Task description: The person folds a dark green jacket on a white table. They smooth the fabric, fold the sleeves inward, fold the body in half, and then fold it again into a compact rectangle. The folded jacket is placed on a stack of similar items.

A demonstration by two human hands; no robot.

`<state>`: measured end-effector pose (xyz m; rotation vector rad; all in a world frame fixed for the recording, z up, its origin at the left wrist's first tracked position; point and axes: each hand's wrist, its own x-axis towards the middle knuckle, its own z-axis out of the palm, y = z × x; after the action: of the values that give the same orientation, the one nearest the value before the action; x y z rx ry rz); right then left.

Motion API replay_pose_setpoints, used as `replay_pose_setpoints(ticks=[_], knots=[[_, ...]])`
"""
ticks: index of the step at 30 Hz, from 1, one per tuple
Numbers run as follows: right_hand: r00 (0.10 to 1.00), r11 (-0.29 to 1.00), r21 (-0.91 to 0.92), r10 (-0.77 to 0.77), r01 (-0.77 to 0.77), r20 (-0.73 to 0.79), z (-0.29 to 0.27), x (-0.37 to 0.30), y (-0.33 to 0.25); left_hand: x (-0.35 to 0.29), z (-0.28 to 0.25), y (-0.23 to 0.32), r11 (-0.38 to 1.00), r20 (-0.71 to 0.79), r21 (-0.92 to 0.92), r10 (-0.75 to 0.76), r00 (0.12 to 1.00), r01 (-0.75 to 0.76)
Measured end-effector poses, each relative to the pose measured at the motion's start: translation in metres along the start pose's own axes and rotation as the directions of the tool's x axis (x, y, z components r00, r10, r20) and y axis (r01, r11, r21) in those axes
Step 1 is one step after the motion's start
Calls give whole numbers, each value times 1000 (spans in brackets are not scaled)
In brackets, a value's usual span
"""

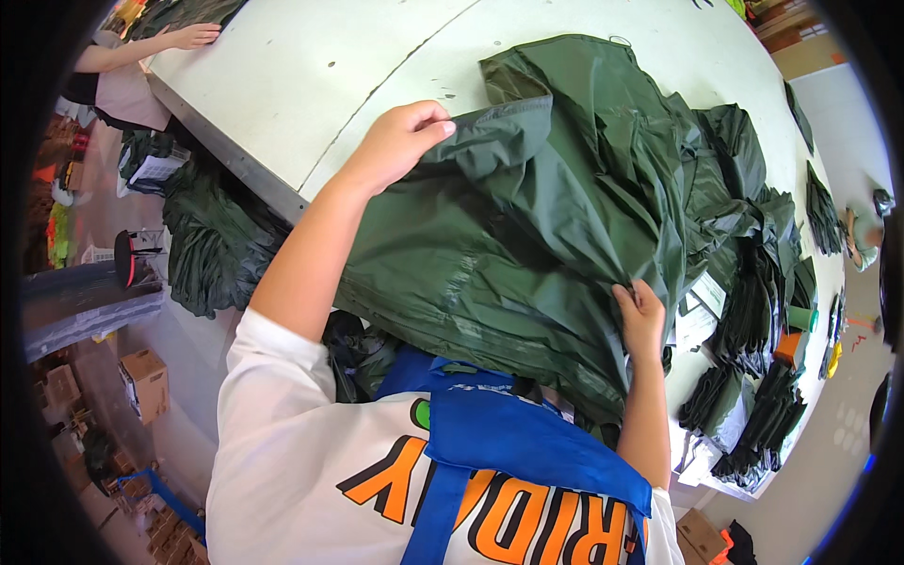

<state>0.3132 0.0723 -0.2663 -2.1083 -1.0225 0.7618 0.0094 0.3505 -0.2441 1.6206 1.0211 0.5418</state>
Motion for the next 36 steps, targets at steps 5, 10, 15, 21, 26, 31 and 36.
replay_pose_setpoints(ticks=[5,10,15,21,26,31,36], knots=[[999,999,8,34,-34,-14,-31,-10,11,-51,-33,1,965,-38,-263,-27,999,16],[997,996,-60,-63,65,36,-39,-27,20,-112,-57,-51,960,315,-76,-235,920,271],[938,938,-228,-193,262,286,-28,-48,9,-121,-52,-74,916,364,363,-308,879,171],[860,909,-334,-49,249,508,-31,-37,-23,-1,18,-65,965,-114,-75,-258,959,251],[911,964,-266,118,-10,395,-55,8,-43,117,52,-83,925,-257,-110,-380,889,363],[943,984,-143,-145,105,-301,-65,112,21,123,49,-54,607,68,-753,-313,947,255],[979,931,-339,70,-134,-194,-55,156,68,32,39,8,342,232,-915,14,973,213]])
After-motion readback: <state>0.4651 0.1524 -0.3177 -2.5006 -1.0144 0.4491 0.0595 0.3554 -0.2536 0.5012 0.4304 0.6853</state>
